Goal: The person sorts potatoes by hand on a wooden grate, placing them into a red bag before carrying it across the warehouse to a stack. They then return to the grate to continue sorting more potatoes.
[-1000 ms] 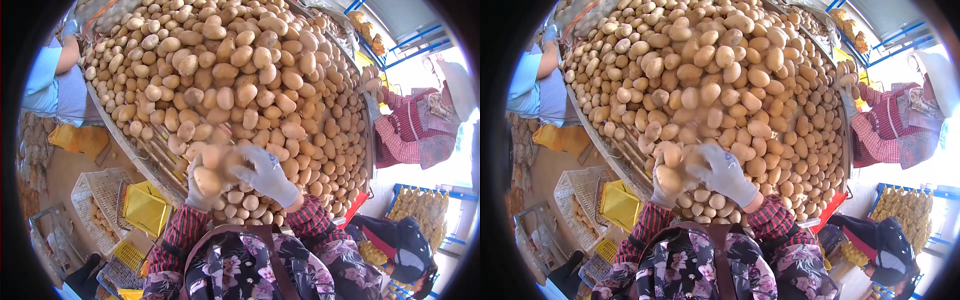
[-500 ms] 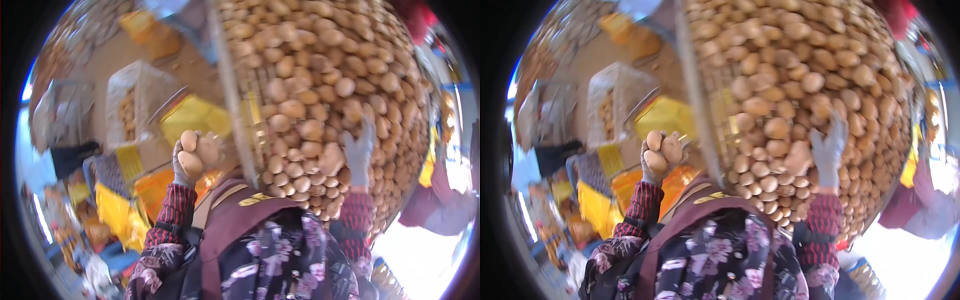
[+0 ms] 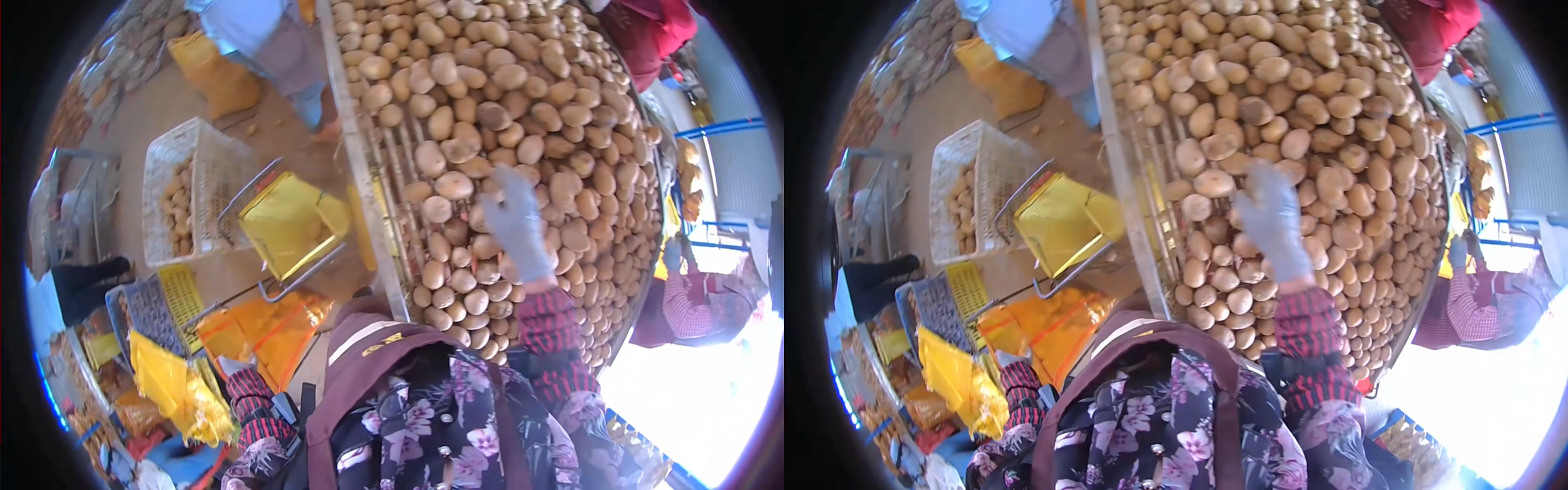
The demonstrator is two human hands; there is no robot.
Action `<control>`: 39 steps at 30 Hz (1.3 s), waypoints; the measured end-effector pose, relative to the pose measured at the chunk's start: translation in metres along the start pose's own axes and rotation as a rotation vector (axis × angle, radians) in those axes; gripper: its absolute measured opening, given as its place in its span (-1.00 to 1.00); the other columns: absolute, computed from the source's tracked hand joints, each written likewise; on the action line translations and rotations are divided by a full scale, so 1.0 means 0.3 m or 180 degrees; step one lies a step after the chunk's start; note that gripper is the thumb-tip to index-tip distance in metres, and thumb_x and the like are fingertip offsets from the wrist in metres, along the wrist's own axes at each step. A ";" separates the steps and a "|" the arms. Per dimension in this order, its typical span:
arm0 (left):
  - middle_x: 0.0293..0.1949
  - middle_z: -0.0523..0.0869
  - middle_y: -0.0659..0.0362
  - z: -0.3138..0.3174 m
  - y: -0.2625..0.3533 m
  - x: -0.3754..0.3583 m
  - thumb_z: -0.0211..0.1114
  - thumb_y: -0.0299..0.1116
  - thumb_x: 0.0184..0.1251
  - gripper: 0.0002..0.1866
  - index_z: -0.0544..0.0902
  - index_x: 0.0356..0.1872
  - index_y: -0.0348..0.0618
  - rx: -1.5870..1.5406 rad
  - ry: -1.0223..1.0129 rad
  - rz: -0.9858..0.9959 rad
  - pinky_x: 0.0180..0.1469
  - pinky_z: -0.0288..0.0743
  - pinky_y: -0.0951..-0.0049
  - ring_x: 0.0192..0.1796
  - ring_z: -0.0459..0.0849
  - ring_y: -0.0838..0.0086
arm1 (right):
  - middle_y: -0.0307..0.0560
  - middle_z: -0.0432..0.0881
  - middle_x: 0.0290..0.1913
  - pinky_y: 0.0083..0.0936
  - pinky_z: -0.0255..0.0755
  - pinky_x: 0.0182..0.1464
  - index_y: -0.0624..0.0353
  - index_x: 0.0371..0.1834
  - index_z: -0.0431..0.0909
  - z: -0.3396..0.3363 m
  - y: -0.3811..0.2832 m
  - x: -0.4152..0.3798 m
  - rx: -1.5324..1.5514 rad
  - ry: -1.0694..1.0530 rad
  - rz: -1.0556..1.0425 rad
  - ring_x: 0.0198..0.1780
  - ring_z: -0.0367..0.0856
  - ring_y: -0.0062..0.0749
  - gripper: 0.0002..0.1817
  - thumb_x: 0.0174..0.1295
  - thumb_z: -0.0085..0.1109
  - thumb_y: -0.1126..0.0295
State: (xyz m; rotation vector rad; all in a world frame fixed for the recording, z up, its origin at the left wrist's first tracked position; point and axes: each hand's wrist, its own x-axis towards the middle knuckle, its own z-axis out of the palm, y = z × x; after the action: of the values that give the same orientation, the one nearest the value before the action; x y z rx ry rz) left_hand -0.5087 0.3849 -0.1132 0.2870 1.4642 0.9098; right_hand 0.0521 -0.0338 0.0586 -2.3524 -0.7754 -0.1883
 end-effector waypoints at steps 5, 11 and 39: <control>0.03 0.61 0.01 0.762 -0.087 -0.163 0.09 -0.37 0.54 -0.62 0.48 0.23 -0.43 0.2187 -0.1096 0.2930 0.27 0.38 0.30 0.06 0.54 0.32 | 0.07 0.48 0.28 0.05 0.21 0.40 0.01 0.22 0.55 0.157 -0.064 -0.049 -0.0622 -0.0539 -0.0526 0.33 0.38 0.09 -0.47 0.11 0.27 0.21; 0.26 0.55 -0.08 1.437 -0.528 -0.970 0.28 -0.39 0.36 -0.56 0.53 0.24 -0.27 0.3050 -0.4639 0.3385 0.39 0.32 0.23 0.34 0.50 0.13 | 0.13 0.40 0.33 0.13 0.18 0.43 -0.07 0.27 0.54 -0.027 -0.007 -0.233 -0.1064 -0.0735 -0.0331 0.38 0.32 0.18 -0.35 0.00 0.35 0.18; 0.44 0.34 0.09 1.096 -0.934 -1.536 -0.09 -0.02 0.66 -0.38 0.15 0.54 -0.15 0.3168 -0.5213 -0.4440 0.48 0.28 0.27 0.46 0.34 0.30 | 0.01 0.64 0.13 -0.40 0.54 0.17 0.35 0.35 0.39 -0.226 -0.054 -0.631 0.1993 0.1946 0.2125 0.12 0.63 -0.31 -0.40 0.48 0.12 0.07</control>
State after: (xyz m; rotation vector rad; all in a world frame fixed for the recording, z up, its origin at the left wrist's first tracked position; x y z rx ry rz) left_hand -0.0398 0.0078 0.0784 0.4307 0.1164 -1.1289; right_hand -0.1075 -0.1573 0.0598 -1.6826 0.2382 -0.2980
